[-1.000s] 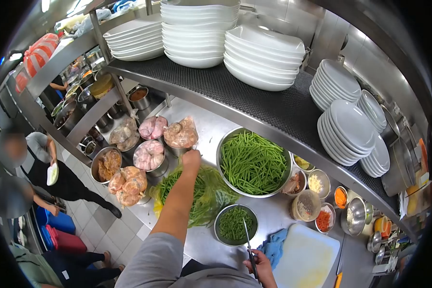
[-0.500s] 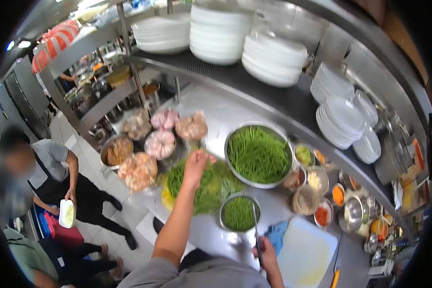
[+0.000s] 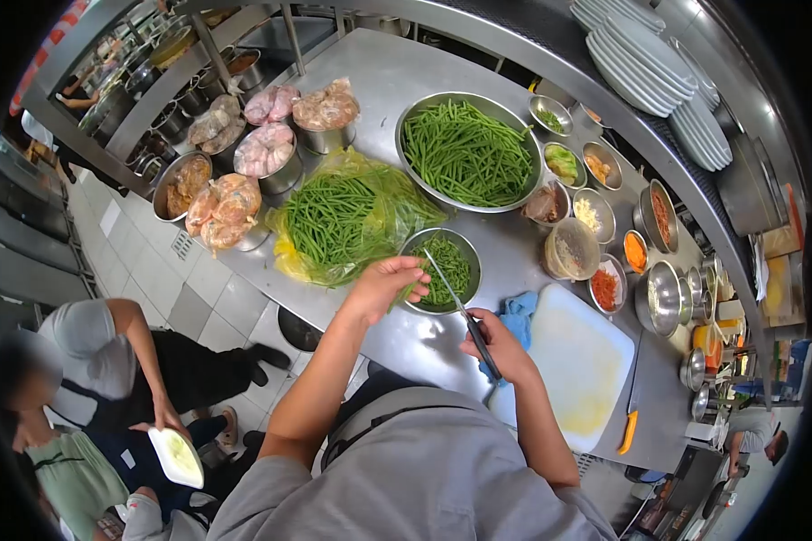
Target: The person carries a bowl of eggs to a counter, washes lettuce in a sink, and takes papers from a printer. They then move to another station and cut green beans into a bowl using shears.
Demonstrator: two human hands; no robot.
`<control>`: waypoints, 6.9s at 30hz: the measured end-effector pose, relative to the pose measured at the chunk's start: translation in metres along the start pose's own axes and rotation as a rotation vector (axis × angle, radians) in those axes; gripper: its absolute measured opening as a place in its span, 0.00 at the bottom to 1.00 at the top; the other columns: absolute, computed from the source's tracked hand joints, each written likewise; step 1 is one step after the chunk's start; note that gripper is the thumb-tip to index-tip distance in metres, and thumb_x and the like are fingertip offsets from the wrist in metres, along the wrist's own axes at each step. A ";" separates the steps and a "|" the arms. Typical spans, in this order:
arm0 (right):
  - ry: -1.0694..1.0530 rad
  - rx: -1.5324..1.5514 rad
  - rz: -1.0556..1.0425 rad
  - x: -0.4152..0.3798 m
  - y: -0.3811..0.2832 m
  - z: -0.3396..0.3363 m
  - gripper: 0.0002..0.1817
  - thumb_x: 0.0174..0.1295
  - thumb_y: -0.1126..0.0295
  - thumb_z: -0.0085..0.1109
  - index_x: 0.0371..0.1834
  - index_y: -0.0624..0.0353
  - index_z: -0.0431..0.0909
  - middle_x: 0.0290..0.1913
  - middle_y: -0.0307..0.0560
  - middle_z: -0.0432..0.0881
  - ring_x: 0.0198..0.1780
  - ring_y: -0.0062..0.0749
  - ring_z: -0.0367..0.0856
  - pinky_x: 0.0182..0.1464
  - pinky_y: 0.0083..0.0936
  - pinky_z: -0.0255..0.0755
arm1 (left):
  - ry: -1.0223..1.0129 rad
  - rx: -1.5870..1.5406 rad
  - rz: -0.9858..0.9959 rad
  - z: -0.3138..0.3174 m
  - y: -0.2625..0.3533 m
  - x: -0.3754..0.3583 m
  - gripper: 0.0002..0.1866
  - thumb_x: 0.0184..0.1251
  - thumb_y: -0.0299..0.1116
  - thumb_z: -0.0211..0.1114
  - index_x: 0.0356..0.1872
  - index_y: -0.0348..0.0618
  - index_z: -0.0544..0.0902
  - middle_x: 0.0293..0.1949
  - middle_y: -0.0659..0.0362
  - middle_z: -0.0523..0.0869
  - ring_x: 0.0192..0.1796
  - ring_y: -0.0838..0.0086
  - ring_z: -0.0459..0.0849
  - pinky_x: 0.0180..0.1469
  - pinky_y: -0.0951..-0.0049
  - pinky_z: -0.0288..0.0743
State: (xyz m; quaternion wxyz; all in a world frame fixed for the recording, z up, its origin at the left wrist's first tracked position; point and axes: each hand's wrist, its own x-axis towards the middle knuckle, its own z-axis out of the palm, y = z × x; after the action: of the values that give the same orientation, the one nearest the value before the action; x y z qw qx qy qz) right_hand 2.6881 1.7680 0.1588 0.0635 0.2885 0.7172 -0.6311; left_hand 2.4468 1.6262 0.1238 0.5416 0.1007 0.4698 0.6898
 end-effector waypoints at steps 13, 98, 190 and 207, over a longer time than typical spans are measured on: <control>0.118 0.044 0.114 -0.024 0.050 -0.002 0.34 0.57 0.57 0.78 0.62 0.59 0.73 0.31 0.37 0.78 0.32 0.23 0.75 0.35 0.22 0.70 | 0.108 0.520 0.099 0.012 -0.033 0.018 0.09 0.72 0.30 0.66 0.49 0.40 0.84 0.34 0.67 0.84 0.28 0.87 0.75 0.31 0.83 0.70; 0.153 -0.004 -0.078 -0.003 0.046 0.028 0.35 0.61 0.60 0.75 0.67 0.60 0.68 0.32 0.37 0.76 0.34 0.21 0.73 0.38 0.23 0.71 | 0.275 -0.626 0.255 0.042 -0.042 0.025 0.03 0.83 0.29 0.49 0.50 0.50 0.69 0.63 0.45 0.80 0.61 0.62 0.83 0.53 0.67 0.84; 0.031 0.051 -0.182 0.004 0.042 0.021 0.42 0.58 0.58 0.76 0.70 0.62 0.63 0.41 0.41 0.80 0.41 0.25 0.79 0.46 0.26 0.76 | 0.154 -0.159 0.202 -0.024 0.055 -0.034 0.21 0.70 0.28 0.66 0.63 0.41 0.77 0.34 0.64 0.82 0.30 0.78 0.81 0.30 0.80 0.71; -0.026 0.099 -0.076 -0.018 0.021 -0.027 0.36 0.64 0.59 0.72 0.70 0.58 0.66 0.31 0.36 0.74 0.31 0.21 0.73 0.32 0.22 0.69 | 0.105 0.444 0.059 0.054 -0.018 -0.040 0.16 0.70 0.31 0.67 0.57 0.45 0.83 0.35 0.69 0.82 0.31 0.84 0.78 0.33 0.82 0.71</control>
State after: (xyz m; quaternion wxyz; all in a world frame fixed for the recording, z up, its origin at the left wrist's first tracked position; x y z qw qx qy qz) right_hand 2.7207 1.7884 0.1539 0.0345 0.2556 0.6946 -0.6716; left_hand 2.5090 1.6212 0.1538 0.4607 0.1951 0.6345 0.5892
